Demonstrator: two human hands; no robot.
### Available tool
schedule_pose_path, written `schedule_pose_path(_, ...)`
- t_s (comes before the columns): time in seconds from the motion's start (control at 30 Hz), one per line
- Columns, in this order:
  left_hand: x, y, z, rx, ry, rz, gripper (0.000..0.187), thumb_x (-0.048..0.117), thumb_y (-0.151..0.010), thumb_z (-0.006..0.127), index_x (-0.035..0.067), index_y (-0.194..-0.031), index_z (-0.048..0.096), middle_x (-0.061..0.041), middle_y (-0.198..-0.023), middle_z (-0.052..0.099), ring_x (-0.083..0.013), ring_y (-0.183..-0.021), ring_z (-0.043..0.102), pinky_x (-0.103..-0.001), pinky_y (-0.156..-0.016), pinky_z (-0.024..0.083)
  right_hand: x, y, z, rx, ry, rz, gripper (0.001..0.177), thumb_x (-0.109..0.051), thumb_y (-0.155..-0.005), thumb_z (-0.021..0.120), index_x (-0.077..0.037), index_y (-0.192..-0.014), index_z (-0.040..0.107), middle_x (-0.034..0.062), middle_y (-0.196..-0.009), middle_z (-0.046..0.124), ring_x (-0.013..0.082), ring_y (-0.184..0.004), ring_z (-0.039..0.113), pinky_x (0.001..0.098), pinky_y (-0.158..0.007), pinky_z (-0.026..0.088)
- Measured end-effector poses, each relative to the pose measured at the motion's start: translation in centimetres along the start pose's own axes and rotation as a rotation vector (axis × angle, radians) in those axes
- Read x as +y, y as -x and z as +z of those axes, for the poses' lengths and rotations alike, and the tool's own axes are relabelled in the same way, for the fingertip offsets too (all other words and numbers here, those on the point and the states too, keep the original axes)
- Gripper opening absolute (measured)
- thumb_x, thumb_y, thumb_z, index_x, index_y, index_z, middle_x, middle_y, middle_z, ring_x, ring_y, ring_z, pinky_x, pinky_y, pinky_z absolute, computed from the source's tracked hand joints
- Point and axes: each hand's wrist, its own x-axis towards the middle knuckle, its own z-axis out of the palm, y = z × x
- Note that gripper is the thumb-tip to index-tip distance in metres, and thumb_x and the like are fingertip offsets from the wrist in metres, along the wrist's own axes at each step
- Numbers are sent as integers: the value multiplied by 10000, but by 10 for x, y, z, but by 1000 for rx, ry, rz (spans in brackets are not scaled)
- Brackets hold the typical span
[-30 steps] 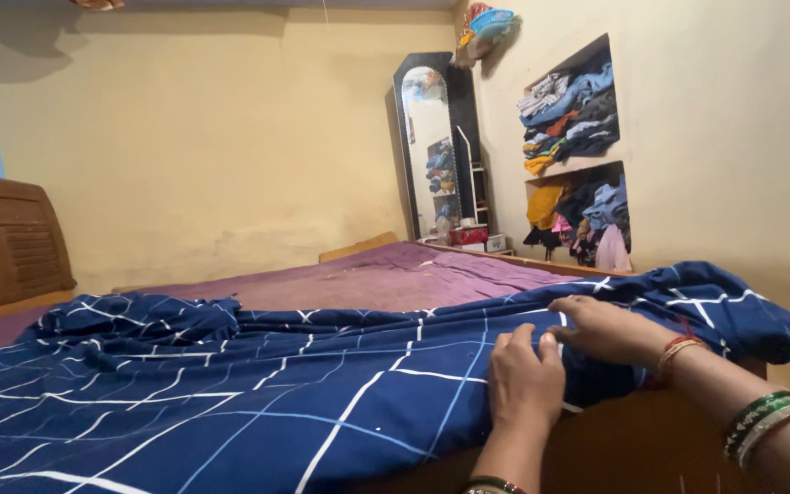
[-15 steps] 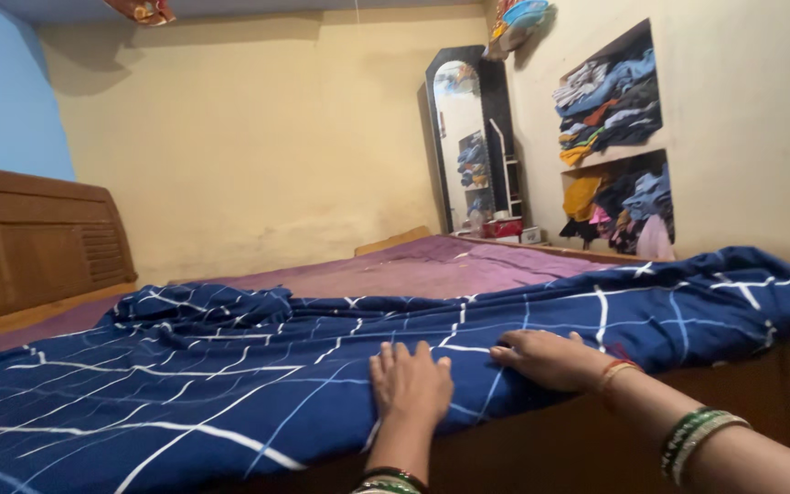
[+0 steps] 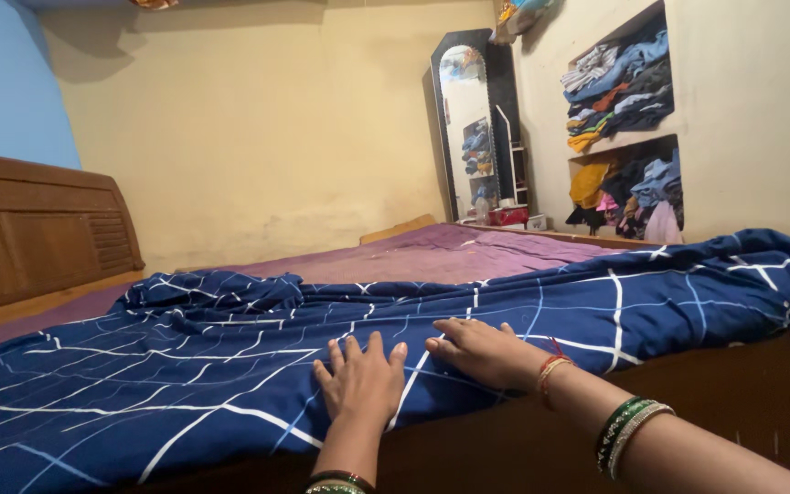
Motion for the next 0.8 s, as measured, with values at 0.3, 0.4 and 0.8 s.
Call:
schedule_pose_path(0.3,2,20,-43,-10,-50,-83,621,596,-1033,337,271,-1562,355,-115,-1681,206,-389,-1570,106,-702,-1208,86,5,9,-33,139,-61,-130,709,-607,-978,417,-117,-1490,442,171,-1495,507,338,-1417,462,465,-1168,372)
schedule_pose_path(0.4,11,26,-63,16,-67,-80,614,595,-1031,338,283,-1560,357,-105,-1685,204,-381,-1576,97,-709,-1208,90,6,14,-49,209,-27,-187,670,-575,-989,426,-95,-1452,481,197,-1445,547,355,-1380,493,448,-1129,404)
schedule_pose_path(0.8,54,43,-112,219,-122,58,653,609,-1013,344,251,-1559,328,-132,-1662,201,-401,-1556,74,-731,-1178,73,1,34,-107,354,-13,-234,643,-558,-977,463,-100,-1426,500,183,-1379,586,336,-1323,526,460,-1098,417)
